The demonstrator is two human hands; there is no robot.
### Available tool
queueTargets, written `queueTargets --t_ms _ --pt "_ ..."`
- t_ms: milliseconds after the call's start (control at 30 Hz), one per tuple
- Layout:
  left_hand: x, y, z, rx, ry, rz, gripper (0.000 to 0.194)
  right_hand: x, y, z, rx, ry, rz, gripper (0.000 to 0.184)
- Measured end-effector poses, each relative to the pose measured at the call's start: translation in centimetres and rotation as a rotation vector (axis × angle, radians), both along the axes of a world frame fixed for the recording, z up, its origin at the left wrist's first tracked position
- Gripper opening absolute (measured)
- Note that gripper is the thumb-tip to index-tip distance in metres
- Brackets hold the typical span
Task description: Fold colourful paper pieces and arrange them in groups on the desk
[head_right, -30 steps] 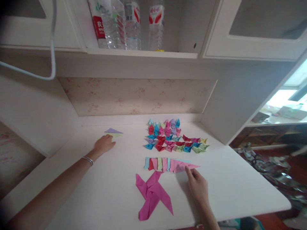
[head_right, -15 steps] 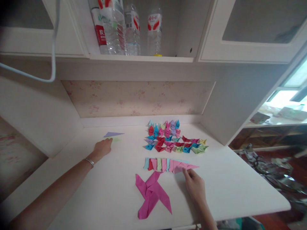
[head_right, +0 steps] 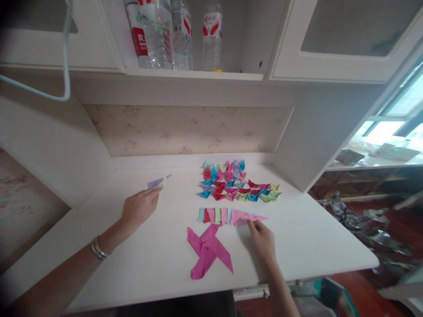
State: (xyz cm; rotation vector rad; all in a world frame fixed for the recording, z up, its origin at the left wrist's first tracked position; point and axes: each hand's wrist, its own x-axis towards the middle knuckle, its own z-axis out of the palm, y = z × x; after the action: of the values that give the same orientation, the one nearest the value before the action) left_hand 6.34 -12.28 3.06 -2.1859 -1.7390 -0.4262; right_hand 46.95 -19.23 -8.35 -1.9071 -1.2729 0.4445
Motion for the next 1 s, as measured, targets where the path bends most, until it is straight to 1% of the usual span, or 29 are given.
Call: queueTargets --t_ms 100,167,200,267,333,433,500,533,600,767,867,933,1000 --pt "3.9 -3.9 0.4 0.144 -0.093 -0.249 0.031 -0.1 0.0 0.0 0.012 0.002 0.003 0.05" --pt "6.7 -6.0 0.1 0.209 -0.146 -0.425 0.03 -0.1 0.0 0.0 0.022 0.001 0.006 0.05" --pt "8.1 -6.9 -0.3 0.226 -0.164 -0.51 0.03 -0.1 0.0 0.0 0.029 0.0 0.006 0.05" --pt "10.9 -8.2 -1.8 0.236 -0.19 -0.636 0.03 -0.2 -0.1 -0.1 0.042 -0.001 0.005 0.05" --pt "13.4 -9.1 -3.9 0.21 -0.192 -0.743 0.026 -0.1 -0.1 -0.1 0.045 0.005 0.001 0.05" --pt "16.1 -9.5 -7.2 0.126 -0.138 -0.832 0.022 0.0 -0.1 -0.2 0.056 0.031 -0.008 0.048" --pt "16.9 -9.3 -8.6 0.059 -0.098 -0.857 0.02 0.1 -0.1 -0.2 0.073 0.06 -0.016 0.048" --pt "17.0 -9.1 -9.0 0.021 -0.086 -0.863 0.02 0.1 -0.1 -0.2 0.083 0.079 -0.021 0.048" --pt "17.0 -8.8 -9.3 -0.06 -0.089 -0.859 0.018 0.2 -0.1 -0.2 0.1 0.116 -0.032 0.047" --pt "16.3 -8.5 -8.5 -0.25 -0.185 -0.812 0.017 0.2 -0.2 0.2 0.096 0.147 -0.051 0.047" --pt "16.0 -8.9 -8.2 -0.317 -0.271 -0.791 0.018 0.1 -0.3 0.5 0.09 0.137 -0.051 0.047" --pt "15.7 -9.1 -7.8 -0.329 -0.338 -0.819 0.019 -0.1 -0.3 0.7 0.087 0.132 -0.049 0.048" --pt "15.0 -9.0 -7.2 -0.32 -0.433 -0.874 0.02 -0.2 -0.4 0.8 0.083 0.122 -0.042 0.048"
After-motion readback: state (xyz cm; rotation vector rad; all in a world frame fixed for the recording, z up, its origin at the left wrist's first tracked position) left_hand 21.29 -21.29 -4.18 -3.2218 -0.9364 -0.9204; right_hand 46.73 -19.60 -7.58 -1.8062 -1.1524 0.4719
